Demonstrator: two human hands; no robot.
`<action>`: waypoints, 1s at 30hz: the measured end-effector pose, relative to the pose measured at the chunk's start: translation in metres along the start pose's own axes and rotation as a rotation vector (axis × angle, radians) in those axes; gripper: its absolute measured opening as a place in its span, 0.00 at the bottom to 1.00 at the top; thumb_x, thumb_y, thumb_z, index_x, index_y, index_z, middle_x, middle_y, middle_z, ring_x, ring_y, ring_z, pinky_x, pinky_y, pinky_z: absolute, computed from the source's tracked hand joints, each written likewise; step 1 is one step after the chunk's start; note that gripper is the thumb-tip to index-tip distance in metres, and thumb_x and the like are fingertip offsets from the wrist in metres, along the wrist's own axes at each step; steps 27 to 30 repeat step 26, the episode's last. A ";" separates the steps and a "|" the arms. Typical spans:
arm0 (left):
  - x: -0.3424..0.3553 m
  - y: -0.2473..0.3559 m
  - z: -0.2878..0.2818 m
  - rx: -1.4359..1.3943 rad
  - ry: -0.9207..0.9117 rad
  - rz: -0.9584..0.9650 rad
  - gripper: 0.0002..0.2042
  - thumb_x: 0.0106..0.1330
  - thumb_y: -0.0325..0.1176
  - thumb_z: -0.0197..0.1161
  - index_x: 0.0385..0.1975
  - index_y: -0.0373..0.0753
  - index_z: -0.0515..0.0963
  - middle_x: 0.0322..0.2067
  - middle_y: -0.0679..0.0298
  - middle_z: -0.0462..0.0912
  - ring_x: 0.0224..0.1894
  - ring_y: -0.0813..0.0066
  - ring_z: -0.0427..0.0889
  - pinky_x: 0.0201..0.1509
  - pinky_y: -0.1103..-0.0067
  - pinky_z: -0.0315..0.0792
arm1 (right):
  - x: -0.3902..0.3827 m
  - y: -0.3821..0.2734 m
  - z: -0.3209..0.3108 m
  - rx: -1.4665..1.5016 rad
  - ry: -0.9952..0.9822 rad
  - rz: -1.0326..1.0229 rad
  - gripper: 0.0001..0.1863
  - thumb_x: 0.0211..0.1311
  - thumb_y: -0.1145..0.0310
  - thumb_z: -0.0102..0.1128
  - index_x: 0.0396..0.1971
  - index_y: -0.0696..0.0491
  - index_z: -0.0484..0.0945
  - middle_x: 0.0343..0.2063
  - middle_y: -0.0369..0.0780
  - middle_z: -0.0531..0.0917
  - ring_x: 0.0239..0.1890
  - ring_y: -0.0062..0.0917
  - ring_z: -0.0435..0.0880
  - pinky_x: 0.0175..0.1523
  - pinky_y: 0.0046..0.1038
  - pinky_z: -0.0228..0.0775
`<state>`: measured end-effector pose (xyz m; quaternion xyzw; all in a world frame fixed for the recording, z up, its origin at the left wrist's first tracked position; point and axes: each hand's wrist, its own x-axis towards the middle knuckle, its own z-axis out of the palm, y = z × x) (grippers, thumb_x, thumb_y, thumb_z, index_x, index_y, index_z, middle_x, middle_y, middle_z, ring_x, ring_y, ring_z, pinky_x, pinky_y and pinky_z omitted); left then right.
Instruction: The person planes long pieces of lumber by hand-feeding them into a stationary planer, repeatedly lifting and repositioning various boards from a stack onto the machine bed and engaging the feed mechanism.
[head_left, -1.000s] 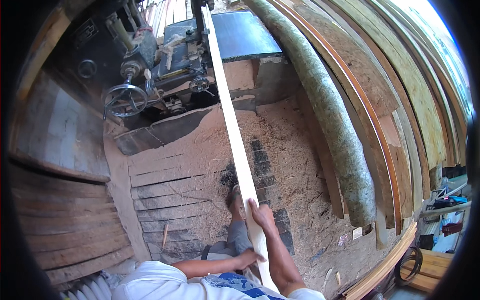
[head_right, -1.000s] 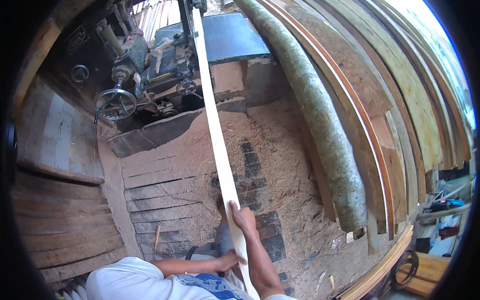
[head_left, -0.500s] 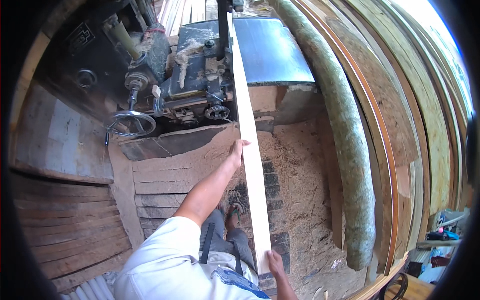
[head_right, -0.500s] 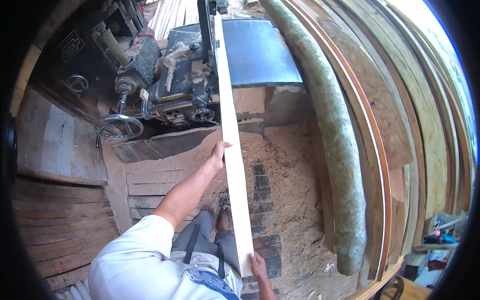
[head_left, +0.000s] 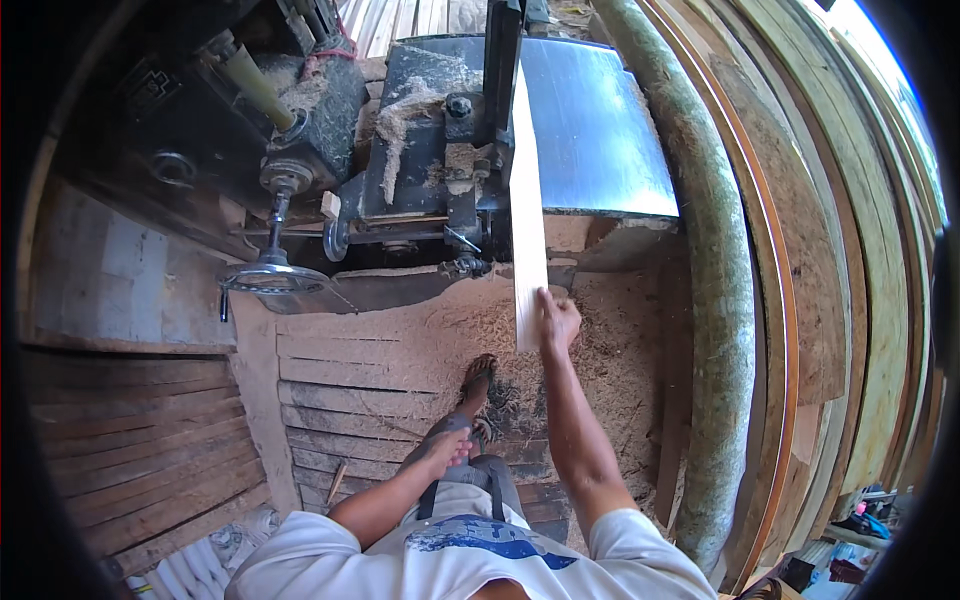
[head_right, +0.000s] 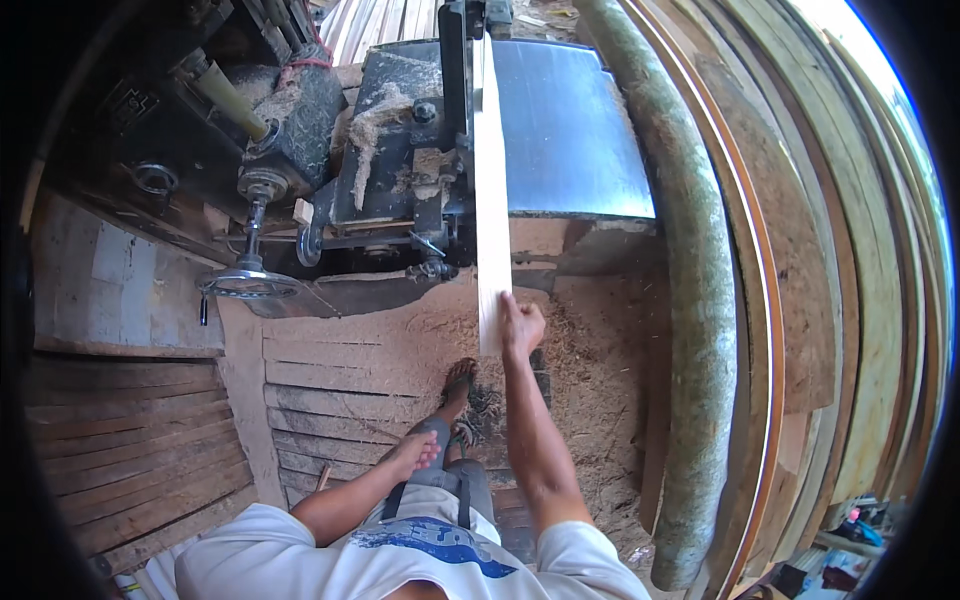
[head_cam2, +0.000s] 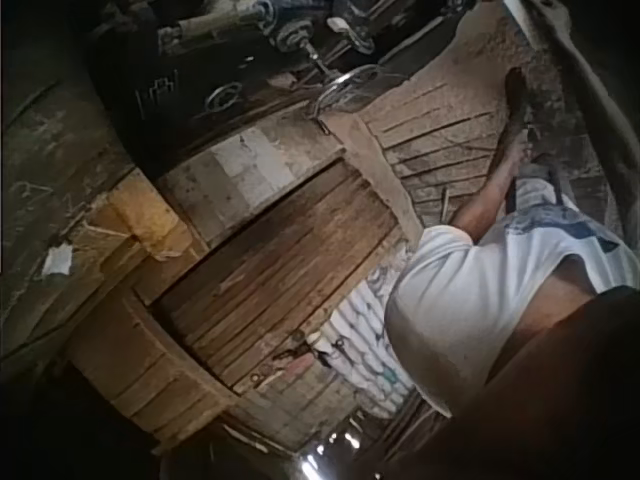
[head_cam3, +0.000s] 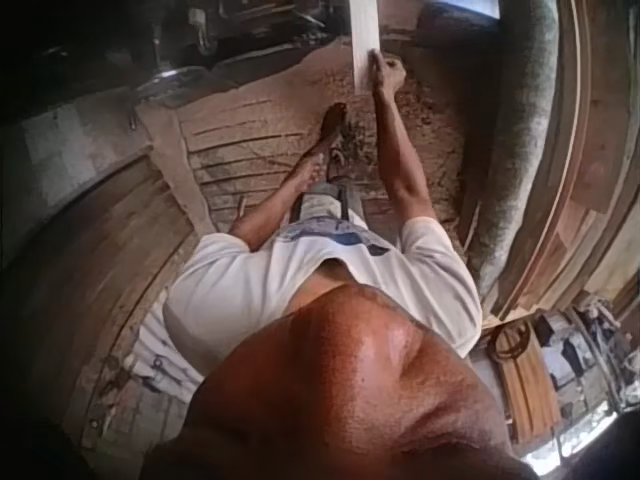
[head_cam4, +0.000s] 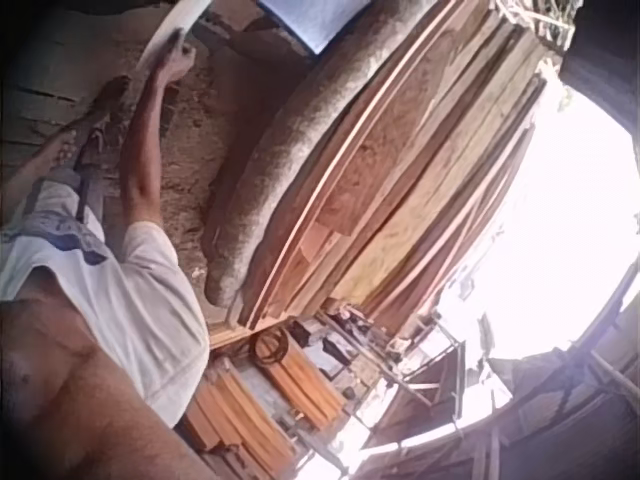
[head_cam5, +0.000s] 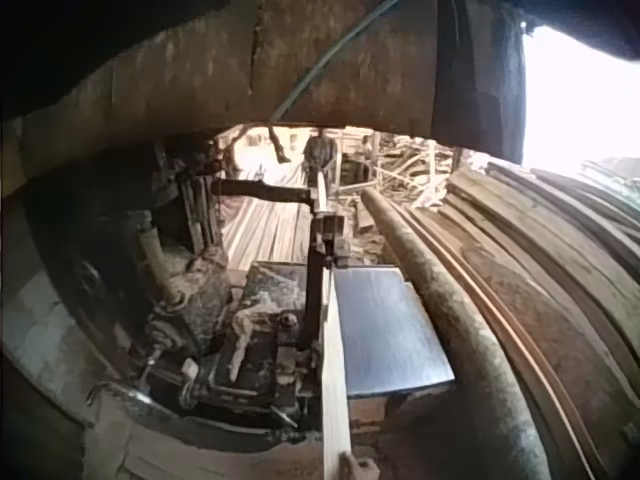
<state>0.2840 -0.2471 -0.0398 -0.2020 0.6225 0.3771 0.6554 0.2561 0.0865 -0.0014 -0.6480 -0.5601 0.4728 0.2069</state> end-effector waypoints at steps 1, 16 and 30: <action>-0.006 0.005 -0.009 -0.012 0.009 -0.004 0.21 0.62 0.55 0.59 0.44 0.44 0.74 0.35 0.70 0.81 0.31 0.83 0.74 0.36 0.80 0.69 | 0.015 -0.023 0.018 -0.010 0.028 -0.028 0.26 0.45 0.46 0.71 0.19 0.59 0.80 0.19 0.46 0.82 0.24 0.30 0.78 0.37 0.35 0.71; 0.023 0.122 0.047 0.405 0.136 0.472 0.15 0.60 0.46 0.63 0.25 0.38 0.80 0.23 0.66 0.82 0.25 0.78 0.78 0.33 0.78 0.72 | 0.009 0.170 -0.057 0.251 -0.464 0.453 0.17 0.69 0.61 0.50 0.28 0.58 0.79 0.26 0.43 0.83 0.25 0.29 0.80 0.31 0.32 0.74; 0.075 0.100 0.102 1.208 0.176 0.297 0.20 0.56 0.51 0.62 0.30 0.38 0.86 0.33 0.51 0.85 0.40 0.62 0.85 0.47 0.68 0.74 | -0.192 0.395 -0.374 0.315 -0.083 0.883 0.11 0.65 0.63 0.55 0.37 0.55 0.78 0.26 0.44 0.84 0.24 0.30 0.83 0.28 0.29 0.75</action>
